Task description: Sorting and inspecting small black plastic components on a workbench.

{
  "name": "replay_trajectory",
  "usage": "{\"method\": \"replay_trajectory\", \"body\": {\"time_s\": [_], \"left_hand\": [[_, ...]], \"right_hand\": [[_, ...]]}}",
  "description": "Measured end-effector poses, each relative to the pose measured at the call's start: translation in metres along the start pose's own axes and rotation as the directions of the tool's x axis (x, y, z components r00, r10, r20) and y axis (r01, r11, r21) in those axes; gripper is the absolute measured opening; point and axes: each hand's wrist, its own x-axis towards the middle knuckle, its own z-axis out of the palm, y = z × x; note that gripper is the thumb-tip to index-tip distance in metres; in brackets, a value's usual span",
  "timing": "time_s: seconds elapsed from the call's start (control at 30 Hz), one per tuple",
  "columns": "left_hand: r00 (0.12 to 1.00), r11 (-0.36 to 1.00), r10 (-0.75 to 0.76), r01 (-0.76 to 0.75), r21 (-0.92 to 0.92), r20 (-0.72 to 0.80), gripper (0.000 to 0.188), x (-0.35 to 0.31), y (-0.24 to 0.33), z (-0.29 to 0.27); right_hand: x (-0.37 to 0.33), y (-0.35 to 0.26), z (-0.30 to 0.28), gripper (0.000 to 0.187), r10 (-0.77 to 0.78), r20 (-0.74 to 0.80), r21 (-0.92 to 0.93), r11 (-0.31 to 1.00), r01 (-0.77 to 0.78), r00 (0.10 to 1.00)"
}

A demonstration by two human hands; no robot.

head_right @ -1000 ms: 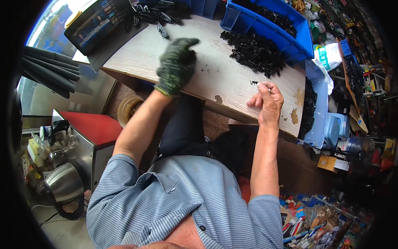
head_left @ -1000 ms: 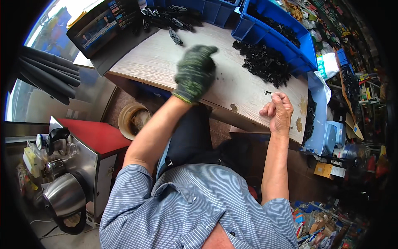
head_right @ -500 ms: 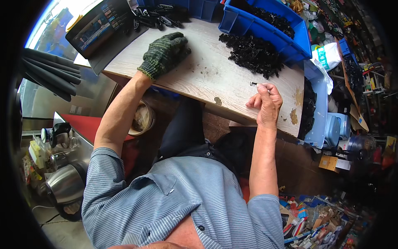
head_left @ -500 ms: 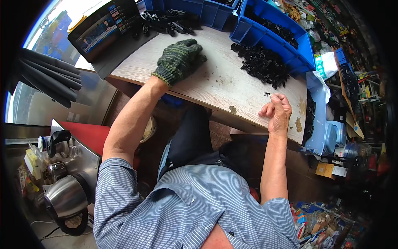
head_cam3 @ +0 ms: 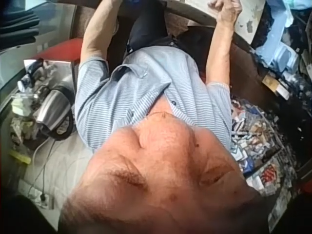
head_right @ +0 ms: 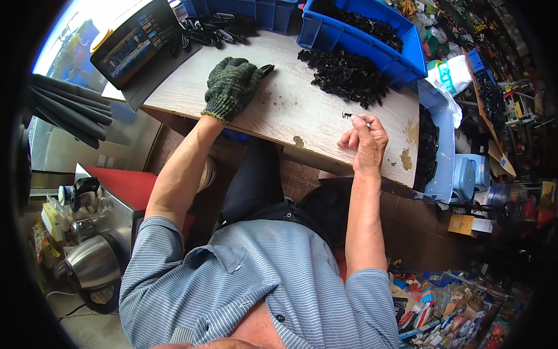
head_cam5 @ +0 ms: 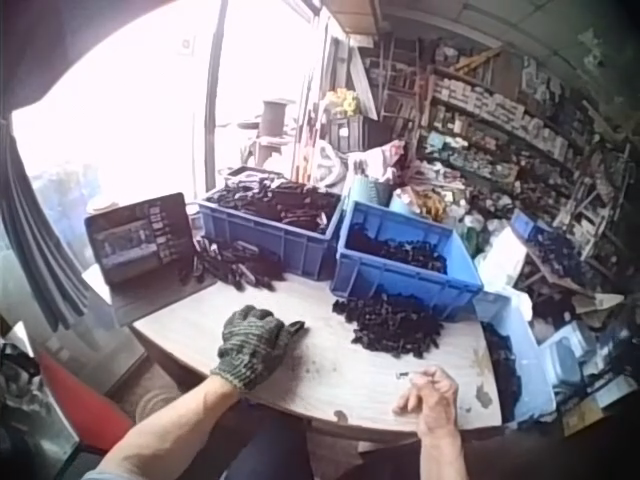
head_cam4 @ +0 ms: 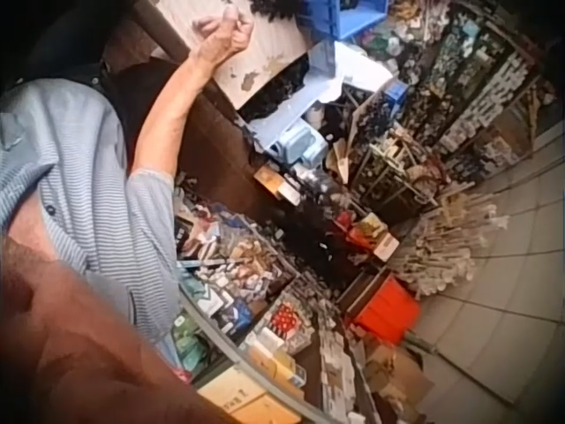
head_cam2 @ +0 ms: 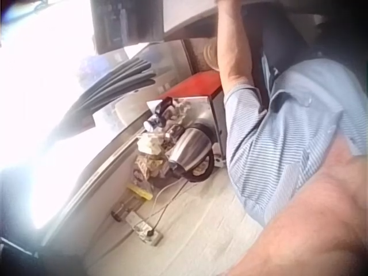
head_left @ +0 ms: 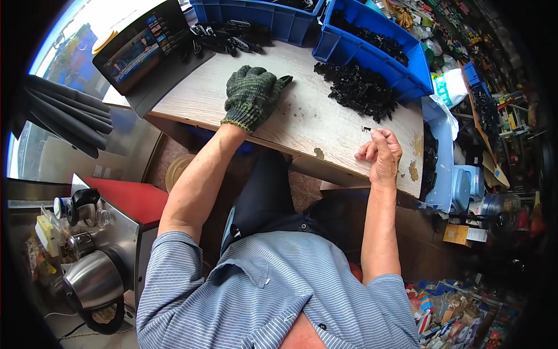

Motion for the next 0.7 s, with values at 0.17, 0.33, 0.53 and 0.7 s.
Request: {"method": "replay_trajectory", "body": {"time_s": [0.17, 0.33, 0.53, 0.7], "left_hand": [[0.996, 0.988, 0.054, -0.063, -0.14, -0.072, 0.028, -0.012, 0.027, -0.004], [0.991, 0.968, 0.13, -0.136, -0.21, -0.042, 0.018, -0.032, 0.048, -0.006], [0.948, 0.445, -0.226, 0.304, -0.842, 0.223, 0.028, -0.051, 0.097, 0.007], [0.866, 0.089, -0.093, 0.498, -0.862, 0.491, 0.031, -0.045, 0.119, 0.008]], "right_hand": [[-0.001, -0.001, -0.001, 0.019, -0.008, -0.019, -0.004, 1.0, 0.008, 1.0], [-0.002, -0.007, 0.005, 0.015, 0.032, -0.027, 0.098, 0.995, -0.029, 0.999], [-0.003, -0.001, 0.009, 0.012, -0.044, 0.085, 0.218, 0.976, 0.024, 0.995], [-0.008, 0.005, 0.024, 0.012, -0.034, 0.154, 0.31, 0.951, -0.016, 0.987]]}}
